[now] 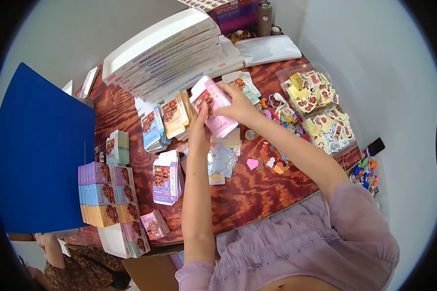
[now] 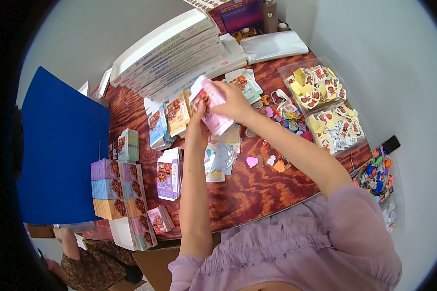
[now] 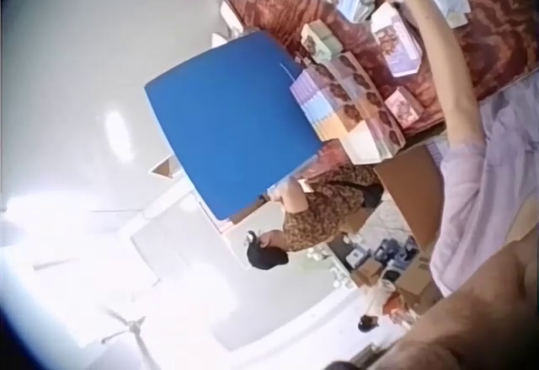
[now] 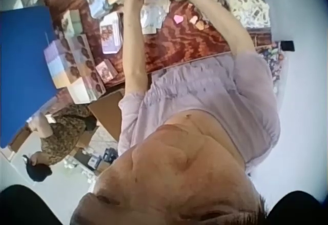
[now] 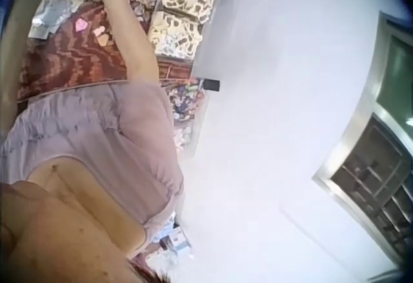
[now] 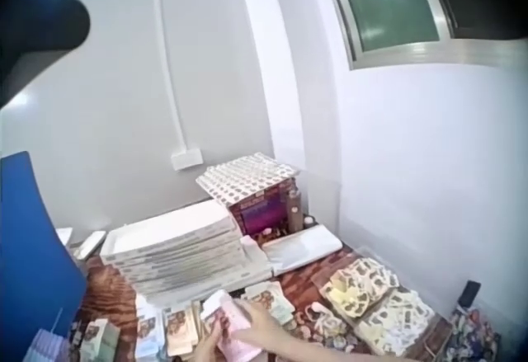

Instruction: Placing small toy figurines into small pink boxes.

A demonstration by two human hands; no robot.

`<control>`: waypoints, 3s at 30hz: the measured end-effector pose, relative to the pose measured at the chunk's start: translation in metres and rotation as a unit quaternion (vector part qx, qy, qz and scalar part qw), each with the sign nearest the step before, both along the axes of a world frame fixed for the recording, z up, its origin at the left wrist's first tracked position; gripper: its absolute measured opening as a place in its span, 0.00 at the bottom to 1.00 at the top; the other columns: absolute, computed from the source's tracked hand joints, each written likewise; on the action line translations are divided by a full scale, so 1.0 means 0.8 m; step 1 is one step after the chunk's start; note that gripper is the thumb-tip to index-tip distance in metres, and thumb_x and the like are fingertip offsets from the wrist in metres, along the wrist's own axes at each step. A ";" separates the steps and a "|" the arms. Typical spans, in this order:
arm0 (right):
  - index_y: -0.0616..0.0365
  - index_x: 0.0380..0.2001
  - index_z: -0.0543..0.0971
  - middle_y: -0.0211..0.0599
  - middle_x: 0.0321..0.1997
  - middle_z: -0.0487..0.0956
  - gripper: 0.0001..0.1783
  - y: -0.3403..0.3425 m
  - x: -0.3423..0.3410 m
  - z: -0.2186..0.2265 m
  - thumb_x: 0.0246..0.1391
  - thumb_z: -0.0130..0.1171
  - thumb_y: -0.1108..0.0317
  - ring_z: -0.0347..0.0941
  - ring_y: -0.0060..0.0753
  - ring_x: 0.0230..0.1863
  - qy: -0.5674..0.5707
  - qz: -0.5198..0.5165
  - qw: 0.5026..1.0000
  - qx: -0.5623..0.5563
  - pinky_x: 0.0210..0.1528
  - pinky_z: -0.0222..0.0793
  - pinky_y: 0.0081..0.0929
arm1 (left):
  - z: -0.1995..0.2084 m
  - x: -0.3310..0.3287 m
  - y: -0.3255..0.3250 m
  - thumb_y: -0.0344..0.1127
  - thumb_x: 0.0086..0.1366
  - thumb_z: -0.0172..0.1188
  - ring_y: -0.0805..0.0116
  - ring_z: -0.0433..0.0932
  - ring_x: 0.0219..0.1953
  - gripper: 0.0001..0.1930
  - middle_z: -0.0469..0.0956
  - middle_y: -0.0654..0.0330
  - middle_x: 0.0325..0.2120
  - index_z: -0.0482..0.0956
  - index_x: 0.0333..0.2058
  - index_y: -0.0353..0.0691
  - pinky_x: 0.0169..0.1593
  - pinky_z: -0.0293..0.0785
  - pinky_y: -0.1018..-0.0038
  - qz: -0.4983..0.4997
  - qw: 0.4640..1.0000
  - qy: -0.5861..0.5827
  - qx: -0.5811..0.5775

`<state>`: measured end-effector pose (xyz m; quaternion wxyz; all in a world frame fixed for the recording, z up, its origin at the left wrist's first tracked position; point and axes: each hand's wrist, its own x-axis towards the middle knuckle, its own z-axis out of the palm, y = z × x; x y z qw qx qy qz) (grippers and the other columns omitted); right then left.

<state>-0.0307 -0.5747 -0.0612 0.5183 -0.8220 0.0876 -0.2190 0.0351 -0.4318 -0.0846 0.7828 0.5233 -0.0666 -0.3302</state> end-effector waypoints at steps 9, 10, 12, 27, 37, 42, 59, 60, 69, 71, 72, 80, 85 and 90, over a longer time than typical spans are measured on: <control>0.60 0.64 0.63 0.43 0.56 0.69 0.32 0.051 -0.067 0.040 0.60 0.60 0.63 0.66 0.33 0.58 -0.065 0.103 0.969 0.216 0.60 0.63 0.30 | 0.011 -0.071 0.033 0.53 0.74 0.41 0.58 0.67 0.63 0.28 0.66 0.55 0.62 0.61 0.65 0.42 0.64 0.66 0.58 0.002 0.960 0.104 -0.260; 0.61 0.65 0.61 0.42 0.58 0.70 0.34 0.054 -0.075 0.037 0.59 0.62 0.66 0.68 0.30 0.57 -0.045 0.104 0.963 0.244 0.58 0.66 0.28 | 0.012 -0.081 0.039 0.53 0.75 0.39 0.55 0.67 0.63 0.28 0.66 0.53 0.62 0.61 0.64 0.41 0.65 0.65 0.55 0.024 0.959 0.116 -0.257; 0.61 0.65 0.61 0.41 0.57 0.71 0.34 0.067 -0.088 0.035 0.58 0.62 0.66 0.69 0.29 0.56 -0.043 0.122 0.962 0.240 0.56 0.67 0.27 | -0.006 -0.089 0.062 0.52 0.75 0.39 0.54 0.67 0.62 0.27 0.66 0.52 0.62 0.61 0.64 0.41 0.64 0.66 0.54 0.001 0.943 0.129 -0.308; 0.63 0.60 0.67 0.33 0.55 0.71 0.28 0.126 -0.152 0.034 0.58 0.62 0.69 0.71 0.20 0.48 0.004 0.147 0.960 0.239 0.49 0.71 0.21 | -0.052 -0.148 0.121 0.47 0.71 0.42 0.53 0.78 0.48 0.24 0.77 0.50 0.49 0.70 0.56 0.37 0.50 0.79 0.57 0.079 0.937 0.168 -0.295; 0.61 0.59 0.69 0.37 0.55 0.71 0.26 0.138 -0.158 0.031 0.60 0.59 0.64 0.69 0.28 0.52 0.004 0.135 0.952 0.274 0.52 0.67 0.27 | -0.066 -0.153 0.124 0.48 0.72 0.43 0.56 0.77 0.48 0.22 0.76 0.54 0.49 0.69 0.57 0.41 0.52 0.77 0.60 0.092 0.923 0.152 -0.340; 0.61 0.60 0.68 0.37 0.56 0.70 0.25 0.136 -0.162 0.036 0.61 0.56 0.66 0.67 0.30 0.56 0.010 0.137 0.955 0.263 0.55 0.66 0.28 | -0.076 -0.154 0.131 0.49 0.73 0.43 0.59 0.75 0.50 0.21 0.75 0.58 0.50 0.68 0.57 0.43 0.55 0.73 0.62 0.039 0.920 0.126 -0.368; 0.60 0.42 0.74 0.53 0.25 0.78 0.13 0.038 -0.113 0.033 0.51 0.53 0.71 0.77 0.57 0.28 0.065 -0.102 0.965 -0.234 0.31 0.70 0.52 | 0.003 -0.109 0.045 0.49 0.71 0.52 0.62 0.75 0.55 0.24 0.75 0.59 0.54 0.69 0.59 0.41 0.57 0.75 0.61 0.057 0.966 0.198 -0.154; 0.60 0.41 0.74 0.54 0.24 0.78 0.13 0.027 -0.101 0.029 0.51 0.53 0.71 0.77 0.57 0.27 0.032 -0.139 0.962 -0.234 0.30 0.70 0.53 | 0.007 -0.090 0.035 0.47 0.70 0.54 0.64 0.77 0.51 0.22 0.77 0.59 0.51 0.71 0.57 0.41 0.53 0.77 0.62 0.054 0.976 0.171 -0.126; 0.64 0.35 0.73 0.57 0.24 0.78 0.11 -0.020 -0.010 -0.012 0.51 0.53 0.68 0.76 0.61 0.28 0.038 -0.208 0.957 -0.199 0.32 0.70 0.54 | -0.024 0.084 -0.056 0.41 0.62 0.67 0.70 0.79 0.34 0.21 0.80 0.60 0.37 0.73 0.48 0.33 0.37 0.78 0.71 0.128 0.983 -0.097 0.094; 0.64 0.34 0.72 0.57 0.24 0.78 0.10 -0.008 0.005 -0.013 0.50 0.53 0.69 0.76 0.61 0.28 0.019 -0.187 0.963 -0.191 0.33 0.70 0.53 | -0.057 0.116 -0.055 0.43 0.59 0.70 0.67 0.80 0.36 0.26 0.80 0.56 0.39 0.74 0.49 0.31 0.40 0.77 0.70 0.162 0.948 -0.212 0.173; 0.64 0.33 0.72 0.57 0.24 0.78 0.09 -0.012 0.010 -0.016 0.50 0.53 0.70 0.76 0.60 0.29 0.033 -0.187 0.962 -0.197 0.33 0.71 0.53 | -0.062 0.114 -0.067 0.45 0.56 0.71 0.64 0.80 0.38 0.30 0.80 0.51 0.41 0.75 0.50 0.28 0.42 0.76 0.70 0.175 0.943 -0.195 0.204; 0.65 0.31 0.72 0.57 0.25 0.78 0.07 -0.032 0.033 -0.020 0.48 0.53 0.72 0.77 0.60 0.31 0.043 -0.180 0.966 -0.181 0.36 0.71 0.52 | -0.019 0.101 -0.099 0.47 0.57 0.67 0.63 0.81 0.33 0.25 0.83 0.49 0.32 0.81 0.37 0.23 0.40 0.75 0.68 0.186 0.919 -0.231 0.259; 0.66 0.30 0.73 0.58 0.26 0.78 0.08 -0.020 0.042 -0.019 0.47 0.53 0.72 0.77 0.60 0.33 0.028 -0.163 0.972 -0.168 0.38 0.70 0.53 | -0.012 0.110 -0.076 0.46 0.58 0.67 0.59 0.82 0.37 0.24 0.82 0.43 0.35 0.79 0.37 0.23 0.42 0.75 0.65 0.170 0.907 -0.265 0.280; 0.68 0.29 0.74 0.59 0.26 0.79 0.09 -0.028 0.047 -0.024 0.46 0.54 0.71 0.78 0.61 0.31 0.028 -0.163 0.974 -0.157 0.37 0.73 0.52 | 0.005 0.095 -0.076 0.42 0.60 0.64 0.43 0.78 0.46 0.27 0.77 0.36 0.43 0.71 0.45 0.21 0.51 0.72 0.59 0.188 0.822 -0.324 0.429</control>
